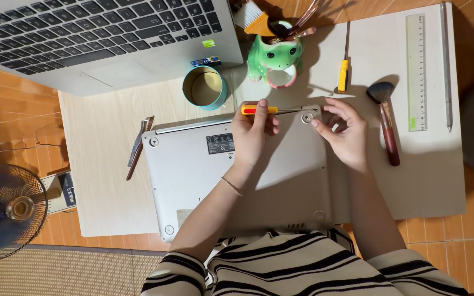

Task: The person unscrews the screws from the back cover of a laptop using a screwdriver, placing each removed screw into a teal cup. They reposition the laptop and continue loosening screws around the panel edges throughout the clip.

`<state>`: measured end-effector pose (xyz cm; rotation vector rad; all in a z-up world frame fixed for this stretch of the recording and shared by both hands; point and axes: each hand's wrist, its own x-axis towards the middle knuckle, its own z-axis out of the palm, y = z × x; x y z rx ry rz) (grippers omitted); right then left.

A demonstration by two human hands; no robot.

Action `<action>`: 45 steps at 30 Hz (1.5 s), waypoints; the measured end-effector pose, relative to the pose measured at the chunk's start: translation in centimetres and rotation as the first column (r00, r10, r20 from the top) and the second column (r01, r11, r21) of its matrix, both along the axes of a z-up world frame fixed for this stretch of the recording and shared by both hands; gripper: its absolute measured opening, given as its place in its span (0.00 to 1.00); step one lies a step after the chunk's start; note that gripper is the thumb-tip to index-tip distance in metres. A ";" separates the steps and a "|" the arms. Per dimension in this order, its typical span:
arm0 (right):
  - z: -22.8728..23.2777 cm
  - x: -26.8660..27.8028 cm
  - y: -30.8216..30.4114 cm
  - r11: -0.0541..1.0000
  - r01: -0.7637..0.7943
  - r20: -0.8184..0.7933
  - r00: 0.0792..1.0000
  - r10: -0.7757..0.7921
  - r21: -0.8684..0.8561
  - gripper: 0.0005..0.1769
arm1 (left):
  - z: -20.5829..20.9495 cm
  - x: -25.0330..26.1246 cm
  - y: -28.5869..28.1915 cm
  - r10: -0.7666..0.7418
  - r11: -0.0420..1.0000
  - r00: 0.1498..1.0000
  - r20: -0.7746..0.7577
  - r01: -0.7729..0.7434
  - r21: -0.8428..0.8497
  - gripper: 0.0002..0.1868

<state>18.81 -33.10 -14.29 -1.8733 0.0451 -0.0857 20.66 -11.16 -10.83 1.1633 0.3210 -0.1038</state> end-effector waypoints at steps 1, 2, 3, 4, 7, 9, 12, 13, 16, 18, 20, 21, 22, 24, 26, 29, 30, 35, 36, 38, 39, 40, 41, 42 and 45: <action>0.0 0.0 0.0 1.000 0.001 -0.001 1.000 -0.001 0.001 0.31 | -0.1 0.1 -0.1 -0.001 1.000 1.000 -0.001 0.001 0.001 0.16; 0.0 0.1 -0.1 1.000 -0.004 0.001 1.000 0.004 -0.004 0.30 | -0.1 0.1 -0.3 0.015 1.000 1.000 -0.021 -0.015 0.003 0.16; 0.0 0.1 -0.1 1.000 -0.009 0.003 1.000 0.009 -0.008 0.29 | -0.2 0.2 -0.4 0.030 1.000 0.999 -0.040 -0.030 0.005 0.17; -0.2 0.1 -0.2 1.000 -0.007 0.002 1.000 0.007 -0.008 0.29 | -0.2 0.2 -0.4 0.029 1.000 0.999 -0.041 -0.029 0.006 0.17; -0.5 0.1 -0.3 0.999 -0.028 0.046 0.999 0.027 0.017 0.28 | -0.3 0.4 -0.5 0.016 1.000 0.999 -0.031 -0.015 0.022 0.18; -0.1 0.1 -0.1 1.000 -0.015 0.034 0.999 0.014 0.016 0.28 | -0.4 0.5 -0.5 0.010 0.999 0.999 -0.036 -0.009 0.039 0.19; 0.3 0.1 0.1 1.000 0.001 0.004 1.000 -0.001 -0.003 0.27 | 0.2 0.7 -0.6 0.016 0.997 0.998 -0.055 -0.012 0.077 0.19; 0.3 0.1 0.0 1.000 0.003 0.004 1.000 -0.003 -0.003 0.27 | 0.1 0.8 -0.6 0.015 0.997 0.998 -0.055 -0.010 0.077 0.19; 0.2 0.0 0.0 1.000 0.001 0.013 1.000 -0.001 0.001 0.25 | -0.1 0.9 -0.7 0.005 0.995 0.998 -0.062 0.001 0.102 0.20; 0.2 0.0 0.1 1.000 -0.001 0.018 1.000 0.001 0.001 0.24 | -0.2 0.9 -0.7 0.009 0.992 0.998 -0.062 -0.001 0.123 0.20; -0.1 -0.1 0.0 1.000 -0.004 0.038 0.999 0.004 0.010 0.24 | -0.4 1.0 -0.7 0.010 0.992 0.999 -0.054 -0.004 0.125 0.21; -0.3 -0.1 0.0 1.000 -0.007 0.058 0.998 0.006 0.019 0.23 | -0.5 1.0 -0.6 0.011 0.992 0.999 -0.046 -0.005 0.126 0.21; -0.3 -0.2 0.0 1.000 -0.007 0.058 0.998 0.006 0.020 0.23 | -0.5 1.0 -0.6 0.011 0.992 0.999 -0.046 -0.005 0.127 0.21; -0.3 -0.3 0.0 1.000 0.005 0.080 0.997 -0.006 0.015 0.19 | -0.4 0.9 -0.6 0.007 0.990 1.000 -0.030 -0.003 0.141 0.21; 0.5 -0.3 0.2 1.000 0.006 0.097 0.995 -0.004 -0.021 0.17 | -0.4 0.9 -0.7 0.010 0.991 1.000 -0.030 -0.006 0.132 0.20; 1.0 -0.4 0.5 0.996 -0.008 0.160 0.987 0.022 -0.086 0.14 | -0.3 0.8 -0.6 0.013 0.992 1.000 -0.026 -0.009 0.128 0.20; 1.1 -0.5 0.5 0.993 -0.022 0.205 0.978 0.045 -0.116 0.14 | -0.3 0.8 -0.6 0.013 0.991 1.000 -0.024 -0.010 0.132 0.20; 1.1 -0.5 1.1 0.984 -0.002 0.284 0.957 0.053 -0.176 0.13 | -0.3 0.4 -0.4 0.008 0.994 1.000 -0.020 -0.006 0.113 0.19; 1.2 -0.5 1.3 0.982 0.015 0.297 0.954 0.043 -0.190 0.12 | -0.3 0.3 -0.3 0.007 0.996 1.000 -0.009 -0.006 0.093 0.17; 1.1 -0.5 1.2 0.982 0.023 0.285 0.958 0.032 -0.187 0.13 | -0.4 -0.1 0.0 0.046 0.998 0.998 -0.032 -0.045 0.032 0.16; 1.0 -0.6 1.2 0.982 0.029 0.270 0.963 0.022 -0.185 0.13 | -0.4 -0.3 0.2 0.084 0.996 0.995 -0.060 -0.086 -0.030 0.15; 0.7 -0.7 1.0 0.982 0.031 0.272 0.962 0.021 -0.185 0.13 | -0.1 -0.6 0.6 0.083 0.996 0.995 -0.058 -0.085 -0.029 0.15; 0.4 -0.7 0.8 0.991 0.046 0.199 0.980 -0.020 -0.125 0.16 | 0.2 -0.9 1.1 0.097 0.994 0.993 -0.071 -0.100 -0.045 0.14; 0.0 -0.8 0.6 0.996 0.065 0.122 0.991 -0.056 -0.065 0.20 | 0.6 -1.2 1.5 0.111 0.991 0.990 -0.084 -0.116 -0.061 0.13; -4.9 -0.9 -1.1 0.983 0.104 -0.062 0.994 -0.095 0.154 0.27 | 0.5 -2.5 3.7 0.052 0.996 0.997 -0.061 -0.056 -0.064 0.14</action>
